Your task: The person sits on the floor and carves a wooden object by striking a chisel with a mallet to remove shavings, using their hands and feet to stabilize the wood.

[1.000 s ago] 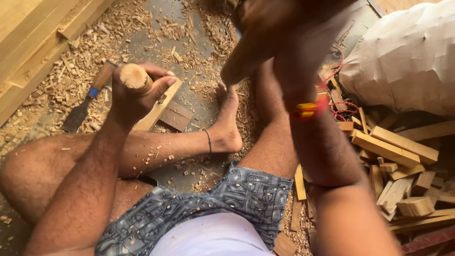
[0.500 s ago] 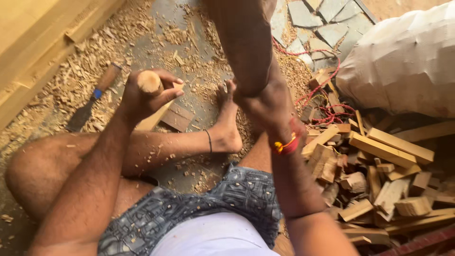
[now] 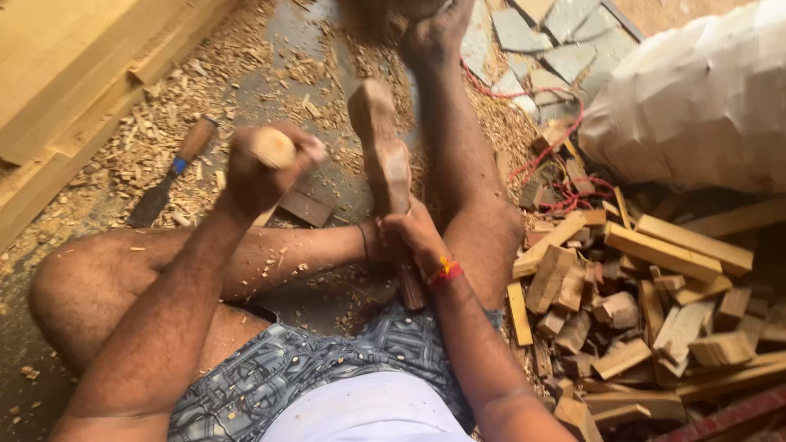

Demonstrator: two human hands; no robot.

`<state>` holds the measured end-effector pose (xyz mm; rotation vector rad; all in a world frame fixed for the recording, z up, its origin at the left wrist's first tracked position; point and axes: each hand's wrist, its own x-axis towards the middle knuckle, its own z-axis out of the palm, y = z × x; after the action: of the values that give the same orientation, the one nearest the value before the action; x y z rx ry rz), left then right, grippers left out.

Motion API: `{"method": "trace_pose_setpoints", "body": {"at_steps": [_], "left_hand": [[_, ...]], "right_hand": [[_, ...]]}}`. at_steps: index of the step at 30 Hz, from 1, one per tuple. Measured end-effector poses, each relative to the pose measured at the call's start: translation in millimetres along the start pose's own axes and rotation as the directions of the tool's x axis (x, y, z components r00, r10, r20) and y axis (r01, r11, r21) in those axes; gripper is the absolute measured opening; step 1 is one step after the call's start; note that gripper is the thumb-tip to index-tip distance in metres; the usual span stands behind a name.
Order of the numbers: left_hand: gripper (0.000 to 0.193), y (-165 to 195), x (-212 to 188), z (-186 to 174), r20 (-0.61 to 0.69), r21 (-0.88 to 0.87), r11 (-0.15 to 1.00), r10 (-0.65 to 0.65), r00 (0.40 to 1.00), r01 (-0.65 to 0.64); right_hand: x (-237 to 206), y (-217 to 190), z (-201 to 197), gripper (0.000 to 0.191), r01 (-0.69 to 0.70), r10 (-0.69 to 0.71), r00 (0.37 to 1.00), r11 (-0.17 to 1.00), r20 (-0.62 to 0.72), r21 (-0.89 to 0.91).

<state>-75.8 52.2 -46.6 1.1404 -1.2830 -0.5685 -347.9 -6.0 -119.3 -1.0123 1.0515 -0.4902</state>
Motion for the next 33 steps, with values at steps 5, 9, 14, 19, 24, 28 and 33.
{"method": "trace_pose_setpoints", "body": {"at_steps": [5,9,14,19,24,28,33], "left_hand": [[0.007,1,5,18,-0.293,0.125,0.990,-0.023,0.956,0.062],[0.008,10,11,-8,0.208,-0.219,0.976,0.035,0.977,0.012],[0.021,45,30,-62,0.048,-0.488,0.848,0.262,0.964,-0.206],[0.034,57,42,-59,0.142,-0.265,0.948,0.221,0.965,-0.178],[0.038,22,56,-28,0.179,0.083,0.955,0.268,0.947,-0.286],[0.034,-21,70,-17,0.053,0.000,0.982,0.187,0.981,-0.187],[0.024,-41,73,-27,0.111,-0.123,0.992,-0.005,0.994,0.019]], "right_hand": [[13,-4,-13,0.035,-0.068,0.069,0.997,0.998,-0.021,0.016],[13,-8,-11,0.037,-0.078,0.078,0.997,0.997,0.010,-0.004],[6,-13,0,0.049,-0.067,0.069,0.998,0.988,0.012,-0.136],[5,-14,7,0.097,-0.070,0.073,0.997,0.948,-0.002,-0.311],[12,-8,11,0.053,-0.097,0.099,0.995,0.971,-0.003,-0.220],[14,-8,15,0.045,-0.152,0.146,0.988,0.971,-0.043,-0.187],[14,-7,20,0.043,-0.143,0.145,0.989,0.969,-0.004,-0.201]]}}
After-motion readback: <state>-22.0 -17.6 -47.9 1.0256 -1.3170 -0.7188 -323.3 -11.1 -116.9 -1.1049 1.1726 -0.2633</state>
